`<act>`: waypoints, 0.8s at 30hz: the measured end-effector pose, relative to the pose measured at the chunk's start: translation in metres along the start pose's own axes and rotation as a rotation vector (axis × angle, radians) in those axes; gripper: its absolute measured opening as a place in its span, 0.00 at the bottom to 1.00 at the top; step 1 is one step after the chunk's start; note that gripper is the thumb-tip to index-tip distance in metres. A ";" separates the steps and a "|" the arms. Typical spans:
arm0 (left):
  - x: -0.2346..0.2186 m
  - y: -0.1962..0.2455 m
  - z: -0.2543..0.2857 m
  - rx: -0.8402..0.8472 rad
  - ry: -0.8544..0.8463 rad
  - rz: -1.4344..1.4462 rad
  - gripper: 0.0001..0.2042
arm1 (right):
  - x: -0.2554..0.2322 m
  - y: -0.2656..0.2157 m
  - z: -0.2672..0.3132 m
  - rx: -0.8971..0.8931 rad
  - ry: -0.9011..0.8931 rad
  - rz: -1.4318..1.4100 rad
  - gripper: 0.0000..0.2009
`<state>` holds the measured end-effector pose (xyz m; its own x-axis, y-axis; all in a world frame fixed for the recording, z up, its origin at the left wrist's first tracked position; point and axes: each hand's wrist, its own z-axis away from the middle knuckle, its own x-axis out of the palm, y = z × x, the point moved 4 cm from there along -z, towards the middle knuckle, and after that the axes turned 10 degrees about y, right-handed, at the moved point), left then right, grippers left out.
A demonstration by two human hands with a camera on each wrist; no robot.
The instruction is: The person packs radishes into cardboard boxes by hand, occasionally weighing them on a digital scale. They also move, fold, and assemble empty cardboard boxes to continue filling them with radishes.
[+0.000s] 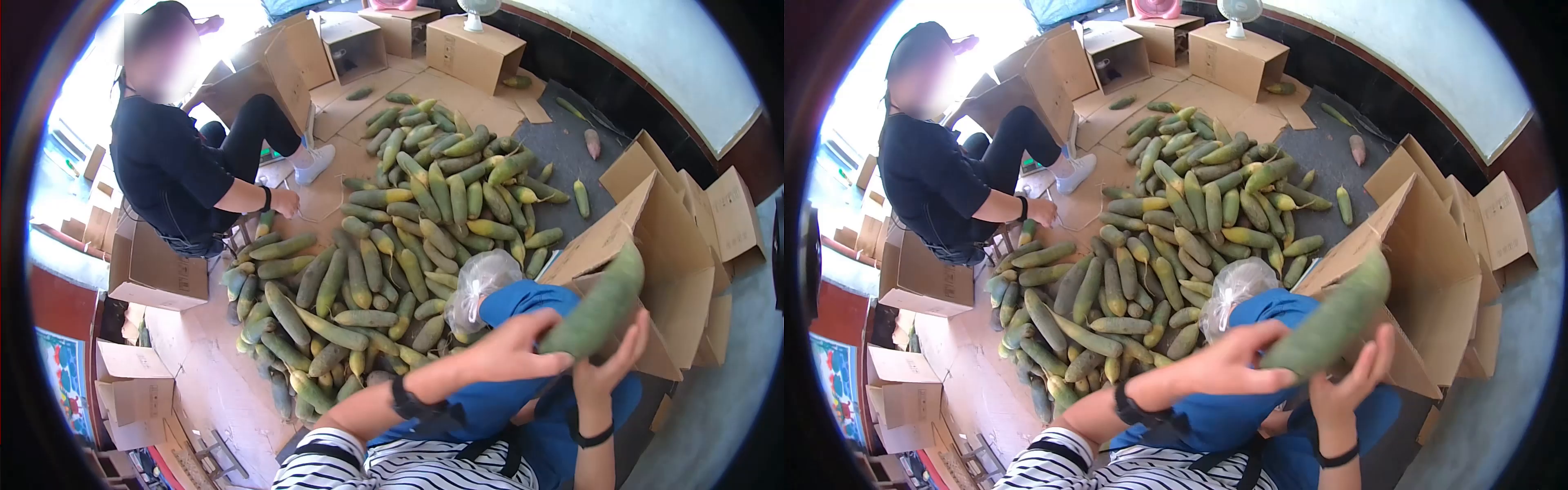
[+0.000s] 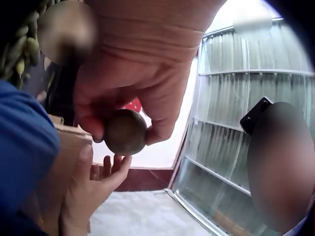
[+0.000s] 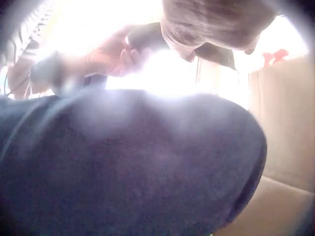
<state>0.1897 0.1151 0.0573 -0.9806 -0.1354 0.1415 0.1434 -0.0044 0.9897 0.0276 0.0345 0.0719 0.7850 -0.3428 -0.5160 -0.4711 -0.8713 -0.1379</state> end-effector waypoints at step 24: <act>0.058 -0.057 0.020 0.497 0.004 -1.206 0.27 | 0.001 0.221 -0.003 0.591 -1.175 -0.212 0.24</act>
<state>0.1222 0.1273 0.0100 -0.4555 -0.3065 -0.8358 -0.8867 0.2403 0.3950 -0.0748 -0.1594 0.0431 0.1938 0.5446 -0.8160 -0.7207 -0.4853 -0.4951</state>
